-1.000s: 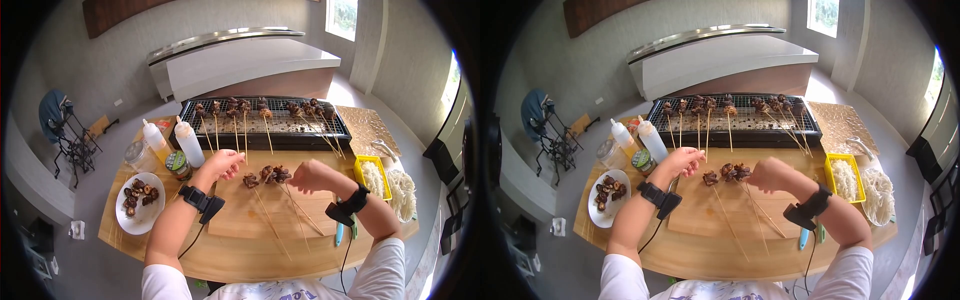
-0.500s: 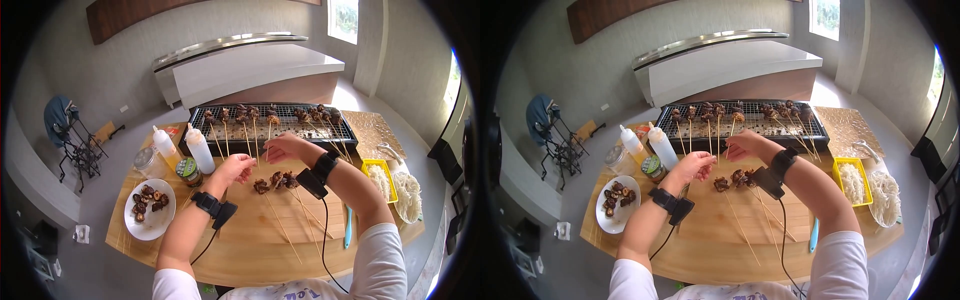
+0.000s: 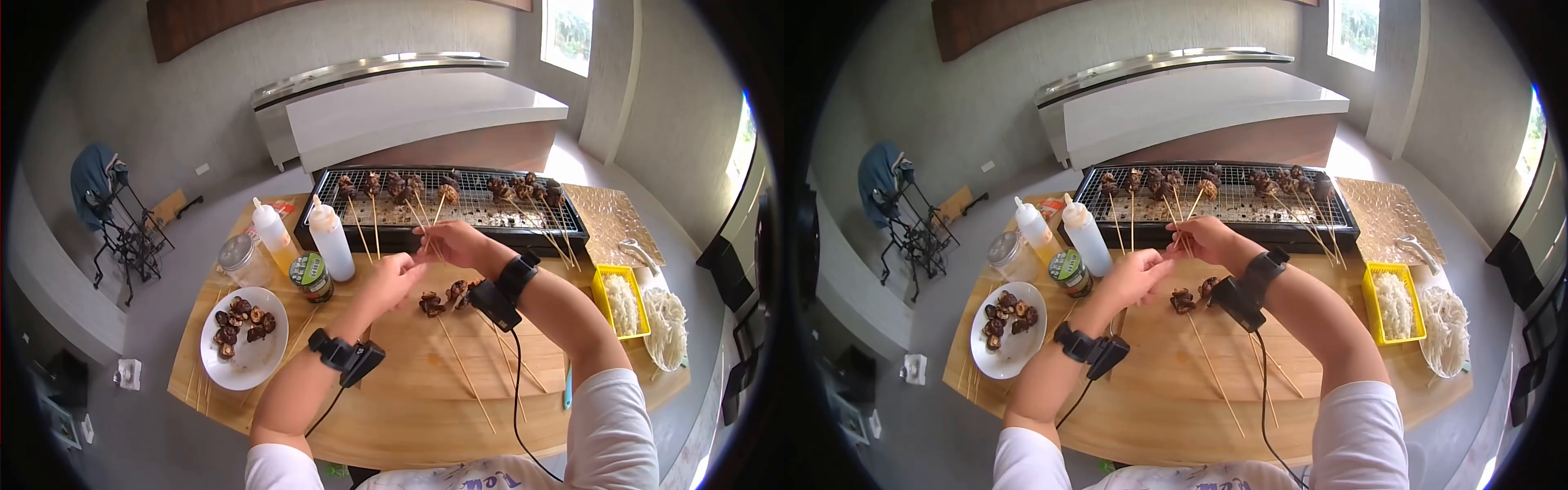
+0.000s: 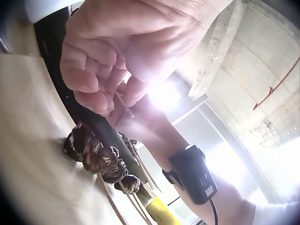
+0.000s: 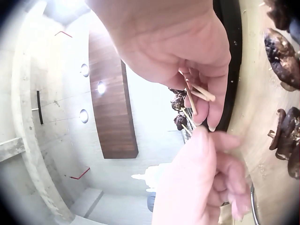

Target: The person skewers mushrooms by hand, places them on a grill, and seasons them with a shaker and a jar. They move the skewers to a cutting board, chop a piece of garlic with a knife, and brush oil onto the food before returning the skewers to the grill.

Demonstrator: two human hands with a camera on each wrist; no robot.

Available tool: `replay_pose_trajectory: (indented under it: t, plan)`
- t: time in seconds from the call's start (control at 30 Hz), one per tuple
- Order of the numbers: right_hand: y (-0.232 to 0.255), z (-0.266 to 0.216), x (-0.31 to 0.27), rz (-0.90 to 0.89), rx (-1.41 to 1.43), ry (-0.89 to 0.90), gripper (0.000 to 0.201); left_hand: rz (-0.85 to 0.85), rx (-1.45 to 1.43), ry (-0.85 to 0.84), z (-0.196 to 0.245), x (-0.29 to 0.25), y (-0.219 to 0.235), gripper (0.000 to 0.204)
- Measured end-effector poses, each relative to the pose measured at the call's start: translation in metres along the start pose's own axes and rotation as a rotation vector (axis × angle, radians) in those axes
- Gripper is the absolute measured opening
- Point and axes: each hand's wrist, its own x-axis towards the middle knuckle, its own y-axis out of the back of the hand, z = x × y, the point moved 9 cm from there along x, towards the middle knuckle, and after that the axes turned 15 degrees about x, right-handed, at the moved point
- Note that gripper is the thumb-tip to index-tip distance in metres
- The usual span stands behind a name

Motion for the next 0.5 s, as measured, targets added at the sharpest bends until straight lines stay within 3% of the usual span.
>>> replay_pose_trajectory:
  t: [0.07,0.1,0.17,0.3,0.43,0.5]
  plan:
    - [-0.005,-0.01,-0.005,-0.042,0.035,0.036,0.018,0.642,0.655,-0.345,0.033,-0.032,0.043,0.024]
    - [-0.005,-0.012,-0.009,-0.046,0.041,0.031,0.018,0.639,0.66,-0.338,0.031,-0.034,0.044,0.024]
    - [-0.004,-0.018,-0.018,-0.03,0.009,0.036,0.02,0.818,0.897,-0.219,0.032,-0.045,0.058,0.028]
    - [0.004,-0.033,-0.04,0.128,-0.176,0.133,0.02,0.607,0.957,-0.03,0.014,-0.023,0.048,0.034]
    - [0.017,-0.052,-0.051,0.217,-0.402,0.23,0.018,0.527,0.902,0.008,-0.008,0.009,0.044,0.039]
    - [0.027,-0.054,-0.05,0.26,-0.514,0.204,0.02,0.588,0.798,-0.078,-0.006,0.016,0.048,0.04]
